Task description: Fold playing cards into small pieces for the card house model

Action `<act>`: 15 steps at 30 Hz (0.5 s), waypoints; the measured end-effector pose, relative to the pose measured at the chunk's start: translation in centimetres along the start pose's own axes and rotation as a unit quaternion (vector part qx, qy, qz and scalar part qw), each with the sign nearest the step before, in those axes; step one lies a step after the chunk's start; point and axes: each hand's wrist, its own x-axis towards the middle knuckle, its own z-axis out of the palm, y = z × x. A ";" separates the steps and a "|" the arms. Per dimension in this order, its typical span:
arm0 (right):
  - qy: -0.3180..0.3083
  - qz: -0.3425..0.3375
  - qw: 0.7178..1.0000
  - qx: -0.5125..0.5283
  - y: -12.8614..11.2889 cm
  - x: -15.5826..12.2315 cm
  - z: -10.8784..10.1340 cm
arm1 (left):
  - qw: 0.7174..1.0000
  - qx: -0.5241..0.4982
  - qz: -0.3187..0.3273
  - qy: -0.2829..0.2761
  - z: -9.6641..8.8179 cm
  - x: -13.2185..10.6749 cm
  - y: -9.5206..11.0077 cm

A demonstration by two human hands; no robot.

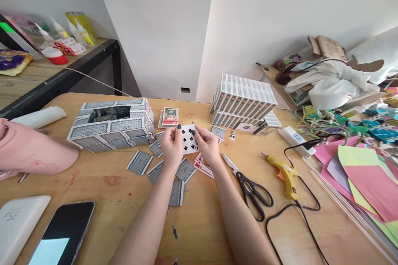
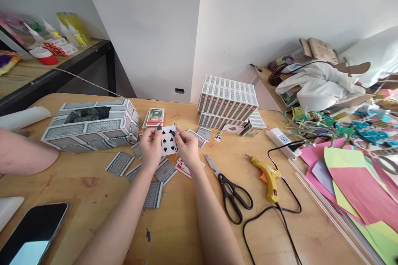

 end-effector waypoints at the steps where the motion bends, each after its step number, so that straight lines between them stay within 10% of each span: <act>1: 0.000 0.001 1.000 -0.003 0.0 0.0 0.0 | 1.000 0.001 0.002 -0.001 0.0 0.0 0.0; 15: -0.031 0.016 0.999 -0.027 -0.4 -0.1 -0.3 | 1.000 -0.016 -0.001 0.015 -0.1 0.2 -0.4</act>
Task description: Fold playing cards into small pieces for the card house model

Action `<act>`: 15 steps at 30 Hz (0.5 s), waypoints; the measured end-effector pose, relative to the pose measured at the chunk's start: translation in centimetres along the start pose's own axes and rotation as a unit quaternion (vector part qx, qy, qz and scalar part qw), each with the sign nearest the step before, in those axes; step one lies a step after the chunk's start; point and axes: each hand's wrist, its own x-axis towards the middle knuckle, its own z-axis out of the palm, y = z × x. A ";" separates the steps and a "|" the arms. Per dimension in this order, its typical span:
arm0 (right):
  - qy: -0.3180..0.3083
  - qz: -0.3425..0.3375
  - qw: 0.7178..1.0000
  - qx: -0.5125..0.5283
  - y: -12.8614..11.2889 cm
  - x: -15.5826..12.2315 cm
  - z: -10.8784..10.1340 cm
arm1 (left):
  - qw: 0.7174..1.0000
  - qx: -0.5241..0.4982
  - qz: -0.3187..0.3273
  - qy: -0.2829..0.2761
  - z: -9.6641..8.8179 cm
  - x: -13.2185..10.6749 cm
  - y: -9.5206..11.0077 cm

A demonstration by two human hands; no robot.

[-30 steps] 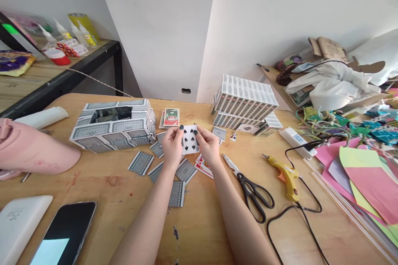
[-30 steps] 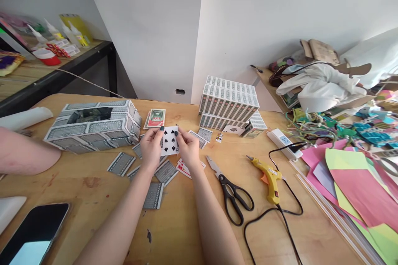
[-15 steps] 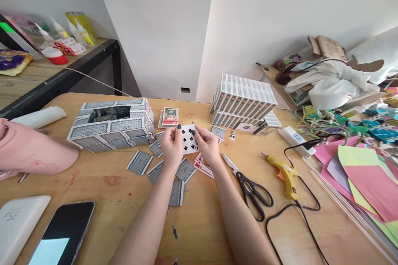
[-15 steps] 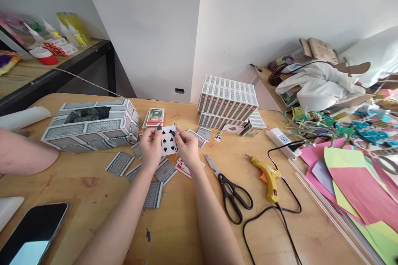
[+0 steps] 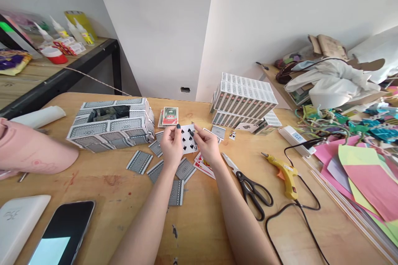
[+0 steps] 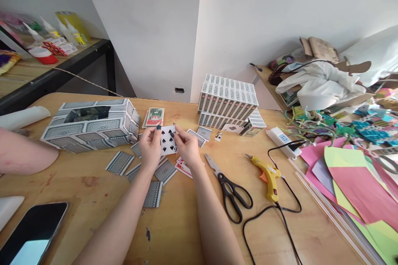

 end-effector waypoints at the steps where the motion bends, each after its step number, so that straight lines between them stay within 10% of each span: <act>1: -0.001 0.003 1.000 0.002 0.0 0.0 0.0 | 1.000 0.001 -0.001 0.003 0.0 0.1 -0.1; 15: -0.012 -0.008 1.000 -0.014 0.9 0.0 0.6 | 1.000 0.000 -0.024 0.011 -0.4 0.7 -0.8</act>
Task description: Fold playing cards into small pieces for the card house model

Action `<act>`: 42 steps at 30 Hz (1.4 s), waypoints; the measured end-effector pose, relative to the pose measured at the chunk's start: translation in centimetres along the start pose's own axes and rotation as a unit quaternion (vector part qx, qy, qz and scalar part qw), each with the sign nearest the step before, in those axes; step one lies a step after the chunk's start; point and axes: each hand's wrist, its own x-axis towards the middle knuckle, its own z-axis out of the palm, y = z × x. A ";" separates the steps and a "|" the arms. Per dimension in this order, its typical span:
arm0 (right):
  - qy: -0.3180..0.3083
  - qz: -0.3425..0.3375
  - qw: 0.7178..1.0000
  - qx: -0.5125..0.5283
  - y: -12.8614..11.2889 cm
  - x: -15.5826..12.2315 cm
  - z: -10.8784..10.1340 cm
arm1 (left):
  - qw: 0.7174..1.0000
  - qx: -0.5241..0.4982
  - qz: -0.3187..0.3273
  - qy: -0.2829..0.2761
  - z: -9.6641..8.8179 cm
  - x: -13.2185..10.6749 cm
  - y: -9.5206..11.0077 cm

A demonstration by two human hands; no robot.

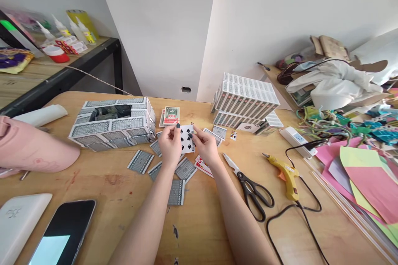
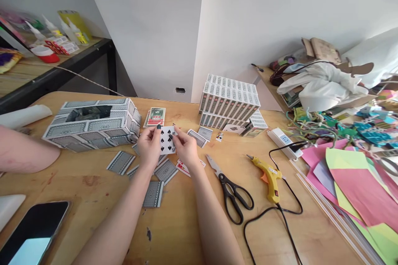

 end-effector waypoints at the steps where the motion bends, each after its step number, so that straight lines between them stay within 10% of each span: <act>1: -0.001 -0.001 1.000 -0.001 0.0 0.0 0.0 | 1.000 0.004 0.003 0.000 0.0 -0.1 0.0; 42: 0.107 0.090 0.973 0.185 -1.3 0.0 0.8 | 0.993 -0.100 -0.055 0.002 1.1 -0.7 0.0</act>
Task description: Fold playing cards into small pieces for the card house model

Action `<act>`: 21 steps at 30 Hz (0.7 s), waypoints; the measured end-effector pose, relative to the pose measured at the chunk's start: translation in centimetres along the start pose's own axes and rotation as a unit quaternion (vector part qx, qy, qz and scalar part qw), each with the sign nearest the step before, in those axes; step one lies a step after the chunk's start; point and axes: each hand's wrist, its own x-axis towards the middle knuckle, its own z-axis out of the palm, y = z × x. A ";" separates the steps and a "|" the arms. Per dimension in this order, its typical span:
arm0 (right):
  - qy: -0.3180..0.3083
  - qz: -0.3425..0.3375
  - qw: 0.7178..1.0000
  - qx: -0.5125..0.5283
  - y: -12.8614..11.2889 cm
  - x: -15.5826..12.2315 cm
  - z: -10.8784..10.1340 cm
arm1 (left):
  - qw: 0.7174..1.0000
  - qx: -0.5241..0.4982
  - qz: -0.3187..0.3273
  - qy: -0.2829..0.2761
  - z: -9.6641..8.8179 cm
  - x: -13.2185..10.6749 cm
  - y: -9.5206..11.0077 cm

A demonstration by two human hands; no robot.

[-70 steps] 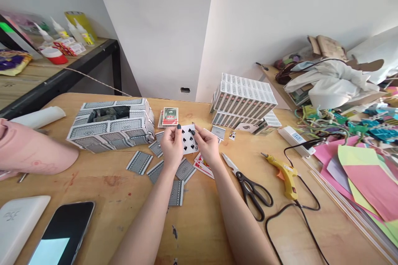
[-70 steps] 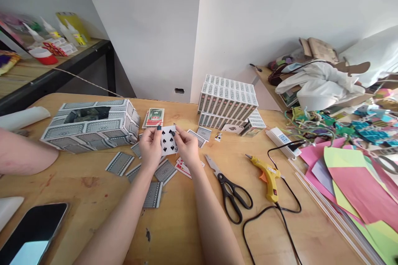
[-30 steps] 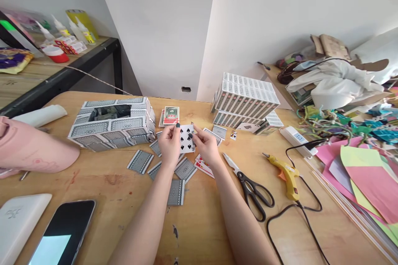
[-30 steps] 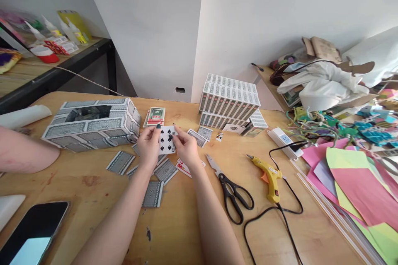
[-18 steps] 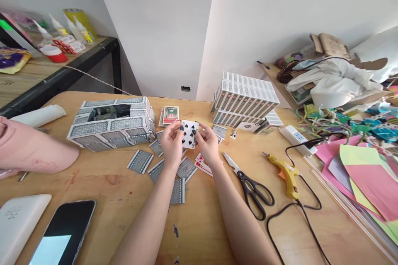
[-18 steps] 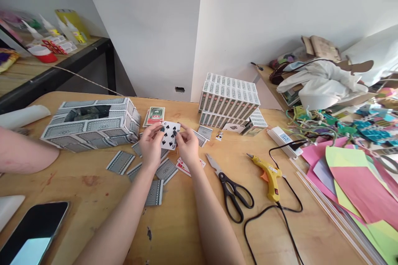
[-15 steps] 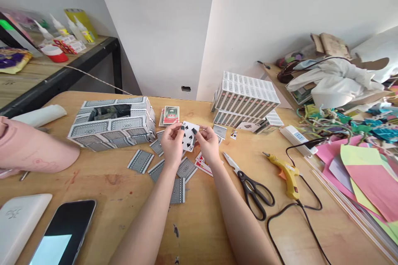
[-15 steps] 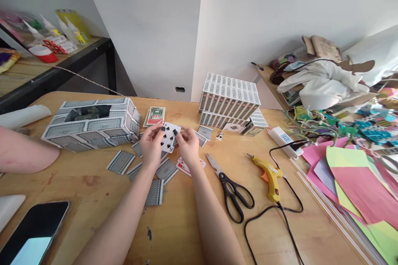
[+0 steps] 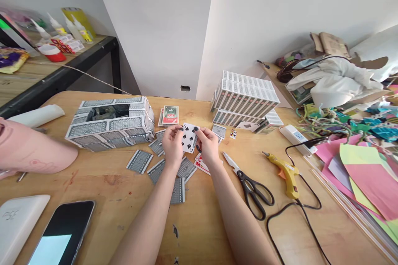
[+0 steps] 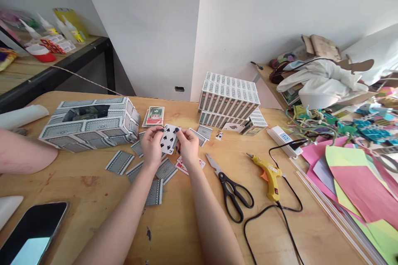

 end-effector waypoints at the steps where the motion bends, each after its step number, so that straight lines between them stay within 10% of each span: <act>1: -0.004 -0.003 1.000 -0.003 0.0 0.0 -0.1 | 1.000 -0.001 0.002 -0.002 0.0 0.0 0.0; 12: 0.019 -0.036 0.998 -0.048 0.5 1.1 -1.8 | 0.988 0.027 -0.029 -0.148 -1.0 0.6 0.1; 21: 0.004 -0.043 0.996 -0.081 0.7 1.6 -2.4 | 0.983 0.078 -0.001 -0.164 -1.4 0.7 0.0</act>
